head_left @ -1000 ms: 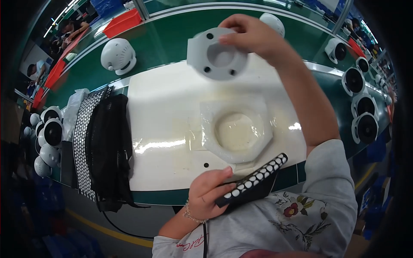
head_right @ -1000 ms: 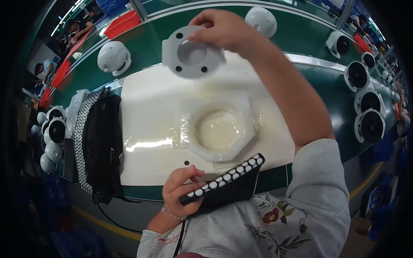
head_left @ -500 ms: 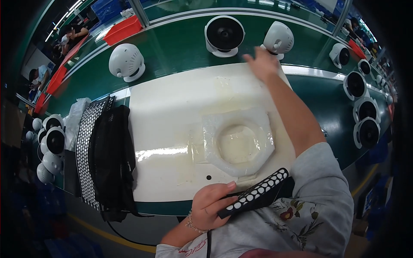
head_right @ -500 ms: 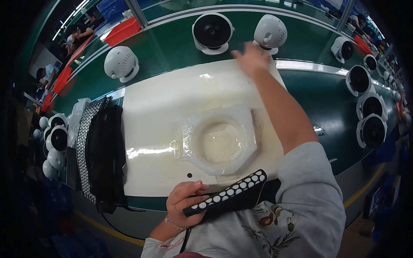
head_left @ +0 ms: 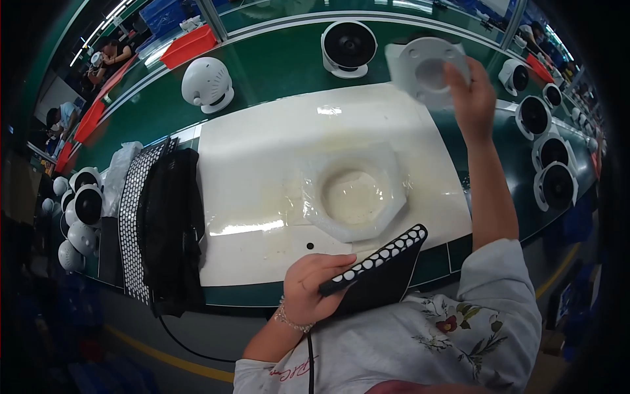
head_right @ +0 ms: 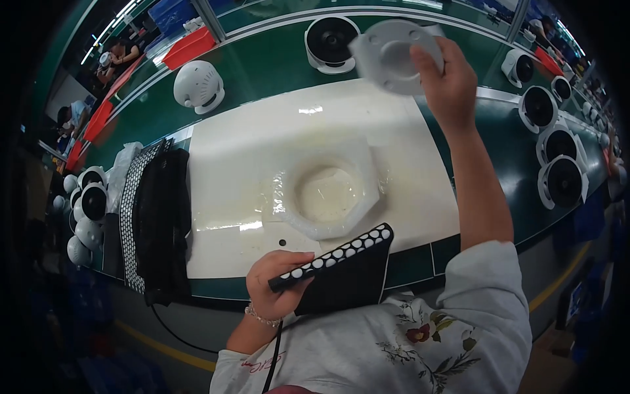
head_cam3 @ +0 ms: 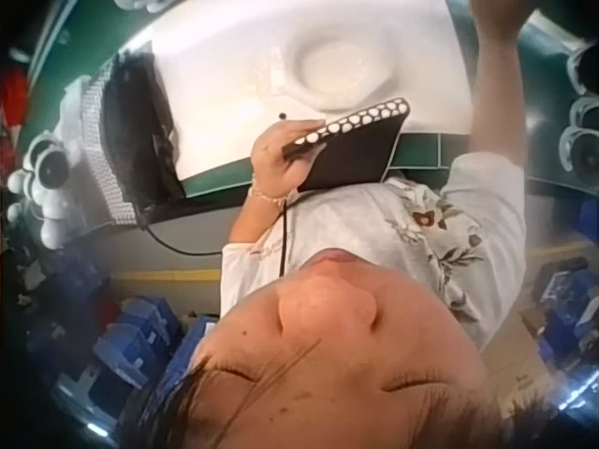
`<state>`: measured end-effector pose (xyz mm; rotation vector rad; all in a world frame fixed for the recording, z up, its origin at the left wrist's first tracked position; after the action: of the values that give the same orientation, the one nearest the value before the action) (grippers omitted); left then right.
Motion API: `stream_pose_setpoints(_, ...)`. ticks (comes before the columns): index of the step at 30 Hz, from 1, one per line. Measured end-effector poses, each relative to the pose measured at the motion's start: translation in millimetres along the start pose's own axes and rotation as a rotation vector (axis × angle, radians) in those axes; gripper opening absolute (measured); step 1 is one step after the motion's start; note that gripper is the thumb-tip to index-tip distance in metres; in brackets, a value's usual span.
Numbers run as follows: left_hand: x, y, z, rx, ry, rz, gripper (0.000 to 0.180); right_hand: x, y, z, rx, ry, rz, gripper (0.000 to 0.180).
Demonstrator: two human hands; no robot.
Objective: Apply small adhesive pads to the bottom of white electronic housings on an assembly line.
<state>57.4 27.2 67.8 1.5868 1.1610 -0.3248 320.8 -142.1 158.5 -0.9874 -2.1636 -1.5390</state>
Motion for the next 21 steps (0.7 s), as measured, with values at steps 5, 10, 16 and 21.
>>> stream_pose_setpoints(5,0,-3,-2,0.022,-0.038,-0.021,0.028,81,-62,53,0.551,0.848,0.208,0.028)
stream_pose_setpoints(10,8,-7,-6,-0.071,-0.147,-0.115,0.027,70,-106,73,0.623,0.705,0.378,0.038)
stream_pose_setpoints(16,32,-31,-16,-0.179,-0.263,-0.359,0.021,48,-159,49,0.557,0.933,0.557,0.040)
stream_pose_setpoints(21,37,-20,-6,-0.163,-0.515,-0.379,0.024,61,-191,32,0.477,0.720,0.261,0.036)
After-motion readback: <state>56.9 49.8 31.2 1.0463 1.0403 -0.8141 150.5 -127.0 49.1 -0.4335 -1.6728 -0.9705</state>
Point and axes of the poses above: each hand's wrist, its own y-axis towards the middle knuckle, its own z-axis out of the palm, x = y × z, the point moved 10 cm from there along y, towards the middle knuckle, and after that the axes turned 4 degrees about x, right-handed, at the moved point
